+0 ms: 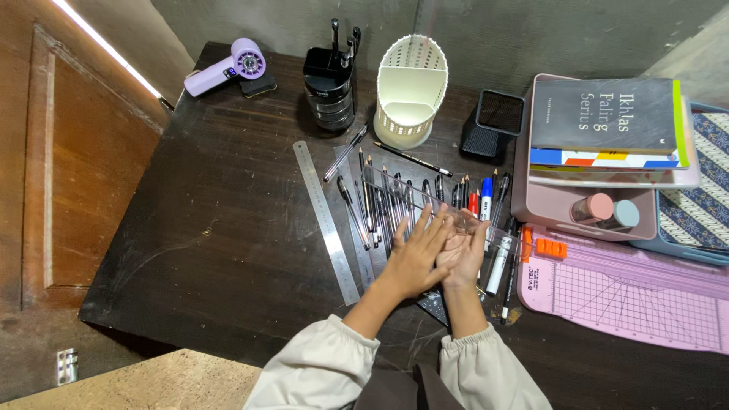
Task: The person organizes stationery items on a dark wooden desk. They pick up a clear plastic ruler, wipe it with their fingers, and place it into a white plastic basket. They repeat this action with another ruler.
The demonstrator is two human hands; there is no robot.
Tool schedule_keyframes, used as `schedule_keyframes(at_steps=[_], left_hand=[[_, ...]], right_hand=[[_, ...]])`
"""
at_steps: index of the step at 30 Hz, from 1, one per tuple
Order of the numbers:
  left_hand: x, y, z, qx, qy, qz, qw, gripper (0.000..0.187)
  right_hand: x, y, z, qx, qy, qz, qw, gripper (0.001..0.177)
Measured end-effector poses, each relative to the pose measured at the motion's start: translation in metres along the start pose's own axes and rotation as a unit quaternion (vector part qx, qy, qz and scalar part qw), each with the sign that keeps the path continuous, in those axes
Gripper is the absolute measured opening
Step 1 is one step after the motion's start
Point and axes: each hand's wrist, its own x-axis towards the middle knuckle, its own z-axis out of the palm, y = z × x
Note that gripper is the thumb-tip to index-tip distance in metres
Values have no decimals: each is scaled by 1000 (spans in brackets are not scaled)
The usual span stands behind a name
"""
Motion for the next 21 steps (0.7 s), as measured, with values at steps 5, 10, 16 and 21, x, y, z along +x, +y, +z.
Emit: schedule_keyframes(at_steps=[5,10,16,21], left_hand=[[1,-35,-25,-18,19,-93,995,72],[-5,-85,-58,30,128,-201,971,70],[-5,-85,-48,37,185,-185,964,75],[1,-48,-25,94,37,-157,982,79]], right_hand=[[-2,1,6,0,-119,0,993,53],[-6,0,10,-45,-129,-8,991,52],[-5,1,6,-36,-101,3,994,48],[-4,2,12,-78,-96,16,992,45]])
